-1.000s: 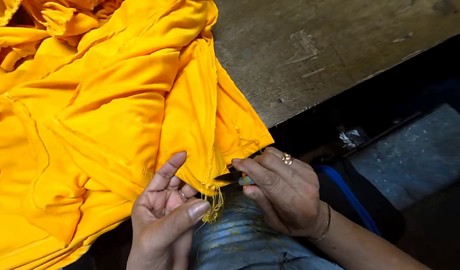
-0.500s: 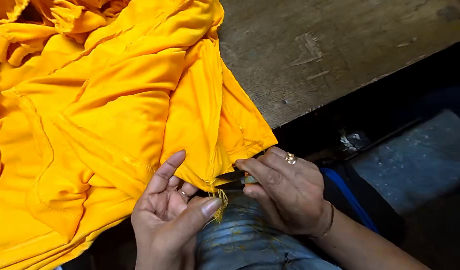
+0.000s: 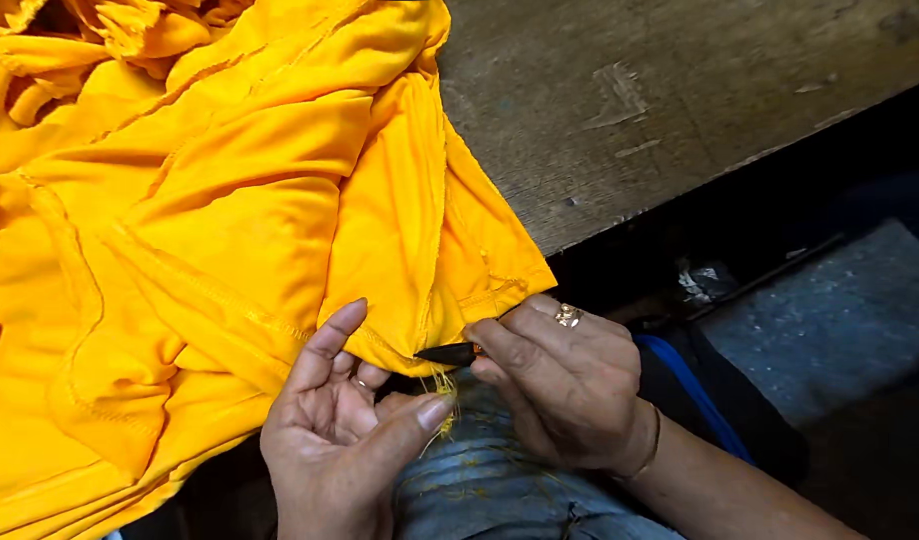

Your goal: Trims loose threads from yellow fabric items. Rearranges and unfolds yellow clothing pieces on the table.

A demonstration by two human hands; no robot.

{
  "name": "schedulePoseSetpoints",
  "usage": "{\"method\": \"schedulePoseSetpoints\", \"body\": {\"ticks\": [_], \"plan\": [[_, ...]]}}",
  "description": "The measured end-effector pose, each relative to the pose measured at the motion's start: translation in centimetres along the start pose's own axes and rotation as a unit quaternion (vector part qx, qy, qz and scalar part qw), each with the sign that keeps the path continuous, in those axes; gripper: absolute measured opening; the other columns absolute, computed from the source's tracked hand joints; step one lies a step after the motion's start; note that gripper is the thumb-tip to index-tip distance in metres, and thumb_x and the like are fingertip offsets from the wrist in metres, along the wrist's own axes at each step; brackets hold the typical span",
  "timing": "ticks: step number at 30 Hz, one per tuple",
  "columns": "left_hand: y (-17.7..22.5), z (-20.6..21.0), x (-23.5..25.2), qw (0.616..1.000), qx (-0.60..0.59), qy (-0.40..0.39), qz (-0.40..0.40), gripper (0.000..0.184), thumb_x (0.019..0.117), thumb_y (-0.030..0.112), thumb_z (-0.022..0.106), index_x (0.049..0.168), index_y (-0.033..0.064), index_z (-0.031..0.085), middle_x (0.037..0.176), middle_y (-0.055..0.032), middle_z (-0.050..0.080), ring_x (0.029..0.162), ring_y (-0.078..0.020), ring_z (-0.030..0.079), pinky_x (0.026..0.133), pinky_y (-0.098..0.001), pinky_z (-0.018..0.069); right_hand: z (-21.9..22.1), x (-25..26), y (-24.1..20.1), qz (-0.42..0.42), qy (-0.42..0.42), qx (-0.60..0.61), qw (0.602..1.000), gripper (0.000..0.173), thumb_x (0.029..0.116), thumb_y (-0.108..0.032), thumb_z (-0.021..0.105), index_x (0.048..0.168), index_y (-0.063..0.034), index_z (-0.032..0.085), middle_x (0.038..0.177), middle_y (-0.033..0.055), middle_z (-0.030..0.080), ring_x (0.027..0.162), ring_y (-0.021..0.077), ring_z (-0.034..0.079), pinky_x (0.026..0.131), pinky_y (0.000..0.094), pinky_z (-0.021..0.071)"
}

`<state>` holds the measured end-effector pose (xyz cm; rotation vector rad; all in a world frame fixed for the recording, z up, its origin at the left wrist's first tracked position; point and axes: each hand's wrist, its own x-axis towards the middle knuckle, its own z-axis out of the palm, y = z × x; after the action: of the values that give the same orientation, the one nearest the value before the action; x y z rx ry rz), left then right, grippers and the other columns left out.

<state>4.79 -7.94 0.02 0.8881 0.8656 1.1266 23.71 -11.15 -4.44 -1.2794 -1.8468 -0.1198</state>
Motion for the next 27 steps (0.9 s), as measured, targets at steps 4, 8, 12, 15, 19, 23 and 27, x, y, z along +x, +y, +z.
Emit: {"method": "schedulePoseSetpoints", "body": {"ticks": [4, 8, 12, 15, 19, 23, 27], "plan": [[0.0, -0.1, 0.0, 1.000, 0.009, 0.002, 0.004, 0.083, 0.0672, -0.004, 0.087, 0.142, -0.0007, 0.053, 0.112, -0.0196, 0.069, 0.092, -0.0208, 0.075, 0.070, -0.0316, 0.0655, -0.1, -0.2, 0.1, 0.006, -0.006, 0.002, 1.000, 0.034, 0.1052, -0.025, 0.052, 0.108, 0.0012, 0.073, 0.077, 0.0049, 0.057, 0.069, 0.0156, 0.054, 0.057, 0.0275, 0.0420], [-0.1, 0.0, -0.2, 0.999, 0.026, 0.007, 0.021, 0.085, 0.0657, -0.007, 0.086, 0.143, -0.0022, 0.051, 0.104, -0.0144, 0.069, 0.079, -0.0162, 0.074, 0.063, -0.0289, 0.0654, 0.0, -0.1, -0.2, 0.003, -0.008, -0.006, 1.000, 0.034, 0.1052, -0.026, 0.053, 0.110, 0.0012, 0.072, 0.077, 0.0048, 0.057, 0.069, 0.0155, 0.053, 0.057, 0.0274, 0.0413], [-0.4, 0.1, -0.2, 0.999, 0.039, -0.001, 0.034, 0.087, 0.0657, -0.006, 0.087, 0.144, -0.0020, 0.049, 0.113, -0.0166, 0.066, 0.081, -0.0192, 0.074, 0.062, -0.0315, 0.0663, 0.3, 0.2, -0.3, -0.006, -0.002, 0.000, 1.000, 0.030, 0.1045, -0.023, 0.054, 0.108, 0.0009, 0.072, 0.076, 0.0051, 0.057, 0.068, 0.0161, 0.053, 0.057, 0.0280, 0.0412], [-0.4, 0.1, -0.3, 0.998, 0.046, -0.004, 0.035, 0.088, 0.0653, -0.005, 0.088, 0.144, -0.0025, 0.049, 0.119, -0.0182, 0.065, 0.089, -0.0211, 0.074, 0.063, -0.0318, 0.0664, 0.4, 0.3, -0.4, -0.003, -0.003, 0.005, 1.000, 0.028, 0.1036, -0.021, 0.055, 0.102, -0.0002, 0.074, 0.074, 0.0045, 0.057, 0.067, 0.0160, 0.053, 0.055, 0.0284, 0.0397], [-0.2, -0.3, -0.4, 0.995, 0.084, -0.004, 0.059, 0.088, 0.0658, -0.006, 0.087, 0.145, -0.0003, 0.049, 0.126, -0.0182, 0.063, 0.089, -0.0234, 0.075, 0.062, -0.0331, 0.0669, -0.2, 0.2, 0.3, 0.027, -0.015, 0.027, 0.999, 0.033, 0.1066, -0.023, 0.048, 0.105, 0.0005, 0.072, 0.077, 0.0052, 0.059, 0.069, 0.0149, 0.056, 0.057, 0.0275, 0.0443], [-0.4, -0.9, -0.2, 0.983, 0.150, 0.016, 0.109, 0.063, 0.0857, 0.000, 0.077, 0.144, 0.0009, 0.051, 0.113, -0.0145, 0.071, 0.073, -0.0236, 0.075, 0.058, -0.0362, 0.0667, -0.8, -0.3, 1.0, 0.083, -0.024, 0.114, 0.990, 0.037, 0.1087, -0.021, 0.042, 0.102, 0.0008, 0.071, 0.079, 0.0026, 0.058, 0.070, 0.0078, 0.055, 0.058, 0.0213, 0.0433], [-1.1, -1.0, 0.1, 0.976, 0.167, 0.023, 0.138, 0.053, 0.0900, -0.001, 0.072, 0.140, 0.0017, 0.055, 0.099, -0.0099, 0.073, 0.067, -0.0206, 0.074, 0.056, -0.0336, 0.0661, -0.9, -0.1, 0.0, 0.209, -0.051, 0.355, 0.910, 0.030, 0.1004, -0.036, 0.064, 0.095, -0.0062, 0.067, 0.074, -0.0079, 0.056, 0.062, -0.0040, 0.049, 0.053, 0.0113, 0.0410]]}}
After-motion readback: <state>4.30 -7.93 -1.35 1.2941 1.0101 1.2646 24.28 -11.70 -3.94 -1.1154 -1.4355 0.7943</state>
